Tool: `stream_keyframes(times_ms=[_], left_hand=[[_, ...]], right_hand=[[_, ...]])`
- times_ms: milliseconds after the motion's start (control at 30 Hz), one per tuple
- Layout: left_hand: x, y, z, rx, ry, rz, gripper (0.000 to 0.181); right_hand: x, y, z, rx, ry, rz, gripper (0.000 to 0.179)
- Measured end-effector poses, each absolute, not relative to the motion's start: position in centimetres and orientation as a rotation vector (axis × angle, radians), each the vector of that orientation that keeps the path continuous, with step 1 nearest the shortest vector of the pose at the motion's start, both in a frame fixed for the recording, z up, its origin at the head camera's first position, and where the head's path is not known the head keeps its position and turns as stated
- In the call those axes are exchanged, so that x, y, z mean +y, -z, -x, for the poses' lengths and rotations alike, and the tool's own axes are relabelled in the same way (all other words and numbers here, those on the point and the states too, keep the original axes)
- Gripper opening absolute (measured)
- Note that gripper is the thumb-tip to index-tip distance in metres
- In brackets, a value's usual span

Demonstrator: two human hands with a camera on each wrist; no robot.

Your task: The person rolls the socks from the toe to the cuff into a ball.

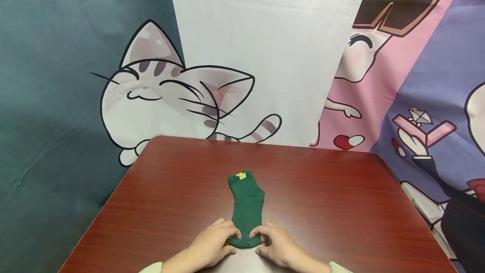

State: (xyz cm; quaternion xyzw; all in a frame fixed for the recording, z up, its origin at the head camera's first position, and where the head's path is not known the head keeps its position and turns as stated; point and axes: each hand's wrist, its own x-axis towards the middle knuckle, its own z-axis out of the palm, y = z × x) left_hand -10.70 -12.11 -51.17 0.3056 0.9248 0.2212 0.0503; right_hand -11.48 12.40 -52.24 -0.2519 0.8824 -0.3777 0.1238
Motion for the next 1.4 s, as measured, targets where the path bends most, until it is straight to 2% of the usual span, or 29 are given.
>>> stream_keyframes(times_ms=[400, 633, 900, 1200, 1400], left_hand=[[-11.7, 51.8, 11.3, 2.761, -0.811, -0.821, 0.02], [-11.8, 51.8, 11.3, 2.778, -0.804, -0.828, 0.013], [-11.8, 51.8, 11.6, 2.819, -0.777, -0.834, 0.02], [-11.2, 51.9, 12.0, 2.904, -0.749, -0.755, 0.015], [-11.0, 51.9, 12.1, 3.0, -0.554, -0.819, 0.019]], right_hand=[[12.0, 52.5, 11.6, 2.648, 1.09, 0.692, 0.031], [11.9, 52.6, 11.9, 2.642, 1.119, 0.663, 0.016], [11.9, 52.4, 12.1, 2.622, 1.107, 0.617, 0.008], [11.5, 52.0, 12.7, 2.652, 1.009, 0.575, 0.013], [11.3, 51.5, 13.6, 2.617, 0.95, 0.526, 0.019]])
